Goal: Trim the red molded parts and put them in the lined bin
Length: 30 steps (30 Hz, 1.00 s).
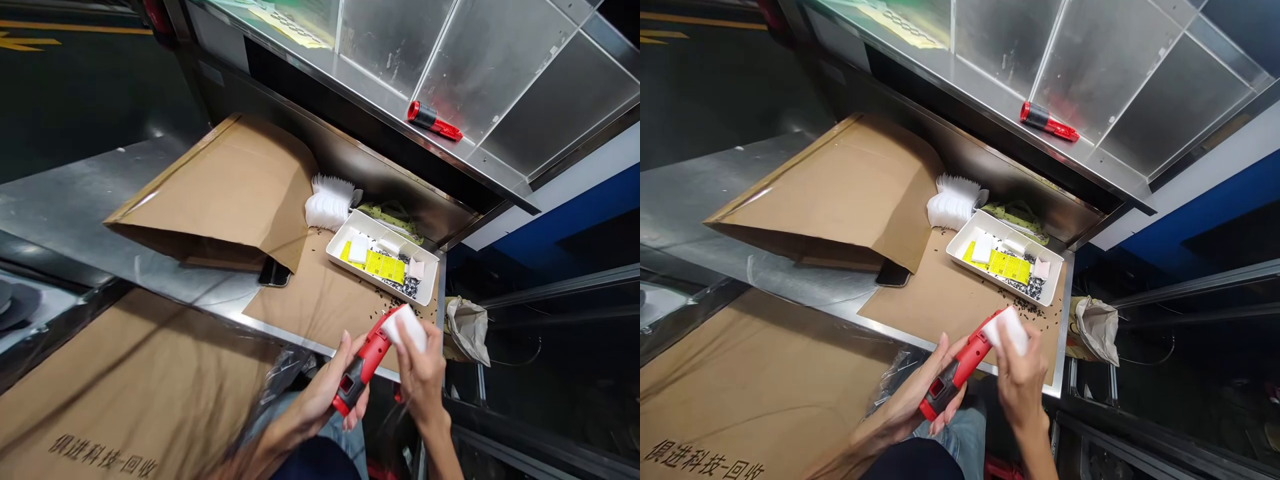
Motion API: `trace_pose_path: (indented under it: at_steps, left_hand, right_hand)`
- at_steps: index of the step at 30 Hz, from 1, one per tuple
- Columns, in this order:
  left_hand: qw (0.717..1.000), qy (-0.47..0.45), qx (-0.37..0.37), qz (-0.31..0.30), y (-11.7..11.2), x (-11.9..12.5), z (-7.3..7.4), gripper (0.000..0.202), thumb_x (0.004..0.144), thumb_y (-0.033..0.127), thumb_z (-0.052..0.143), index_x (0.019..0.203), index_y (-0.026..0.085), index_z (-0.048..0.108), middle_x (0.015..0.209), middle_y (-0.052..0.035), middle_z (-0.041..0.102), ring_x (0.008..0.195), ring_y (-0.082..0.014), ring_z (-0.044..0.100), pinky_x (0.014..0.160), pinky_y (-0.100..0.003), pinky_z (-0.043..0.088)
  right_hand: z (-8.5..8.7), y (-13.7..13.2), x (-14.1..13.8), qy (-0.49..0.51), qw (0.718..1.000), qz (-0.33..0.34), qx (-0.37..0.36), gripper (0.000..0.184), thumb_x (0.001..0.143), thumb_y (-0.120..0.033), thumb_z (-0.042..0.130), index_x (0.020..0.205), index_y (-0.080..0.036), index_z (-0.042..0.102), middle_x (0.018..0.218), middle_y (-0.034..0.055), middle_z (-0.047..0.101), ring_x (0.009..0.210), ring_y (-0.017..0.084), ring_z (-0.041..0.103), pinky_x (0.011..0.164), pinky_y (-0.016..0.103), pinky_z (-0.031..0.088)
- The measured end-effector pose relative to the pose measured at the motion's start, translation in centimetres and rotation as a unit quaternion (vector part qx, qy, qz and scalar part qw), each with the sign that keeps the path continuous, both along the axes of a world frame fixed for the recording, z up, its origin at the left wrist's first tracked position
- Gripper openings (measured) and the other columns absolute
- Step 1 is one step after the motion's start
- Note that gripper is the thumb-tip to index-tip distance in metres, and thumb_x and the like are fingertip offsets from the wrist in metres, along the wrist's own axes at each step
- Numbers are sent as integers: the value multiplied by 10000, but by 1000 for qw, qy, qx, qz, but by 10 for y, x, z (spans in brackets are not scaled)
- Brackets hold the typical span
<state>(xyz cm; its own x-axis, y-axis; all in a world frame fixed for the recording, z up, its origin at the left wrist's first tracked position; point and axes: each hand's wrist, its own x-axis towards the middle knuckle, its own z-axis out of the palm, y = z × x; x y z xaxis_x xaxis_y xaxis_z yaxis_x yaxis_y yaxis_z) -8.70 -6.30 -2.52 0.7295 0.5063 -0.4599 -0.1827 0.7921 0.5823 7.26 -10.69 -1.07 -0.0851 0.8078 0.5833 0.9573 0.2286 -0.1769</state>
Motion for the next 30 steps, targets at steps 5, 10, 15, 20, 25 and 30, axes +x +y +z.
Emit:
trace_pose_path:
  at_steps: [5, 10, 15, 20, 25, 30]
  left_hand:
    - [998, 29, 58, -12, 2, 0, -7, 1116, 782, 913, 142, 1569, 126, 218, 438, 4, 595, 326, -143, 509, 354, -188, 407]
    - [992, 28, 118, -10, 2, -1, -15, 1188, 714, 964, 141, 1551, 131, 269, 453, -3, 614, 341, -154, 540, 371, -205, 431]
    - [991, 55, 119, 5, 3, -1, -16, 1244, 670, 990, 152, 1539, 112, 290, 454, 5, 600, 348, -147, 538, 361, -195, 417]
    - [995, 27, 97, -12, 7, 1, -17, 1174, 729, 952, 121, 1536, 115, 284, 432, 3, 595, 318, -135, 509, 353, -176, 385]
    - [992, -116, -43, -37, 12, -2, -10, 876, 850, 848, 283, 1309, 149, 546, 421, 22, 568, 270, -77, 372, 304, -137, 255]
    - [945, -256, -192, -74, 17, -5, -16, 620, 933, 706, 407, 799, 143, 629, 420, 31, 505, 262, -41, 265, 273, -149, 126]
  right_hand:
    - [4, 0, -4, -19, 999, 51, -3, 382, 1007, -269, 418, 1343, -256, 600, 1131, 128, 502, 813, 173, 627, 572, 263, 554]
    - [2, 3, -1, -42, 999, -18, 16, 356, 989, -273, 468, 1302, -249, 637, 1126, 134, 505, 849, 211, 646, 580, 292, 567]
    - [-1, 7, 0, -38, 999, 26, -1, 358, 994, -253, 449, 1303, -249, 631, 1135, 128, 506, 818, 192, 637, 574, 287, 562]
    - [-7, 8, 1, -22, 1000, -3, 4, 361, 983, -248, 474, 1308, -240, 632, 1166, 150, 492, 936, 236, 627, 643, 320, 573]
    - [-8, 11, 12, -6, 998, -47, 32, 348, 998, -265, 456, 1281, -226, 654, 1128, 137, 504, 950, 228, 611, 681, 325, 561]
    - [-4, 11, 13, -11, 1000, 9, 18, 351, 1009, -269, 435, 1296, -245, 636, 1150, 133, 491, 987, 215, 592, 690, 297, 548]
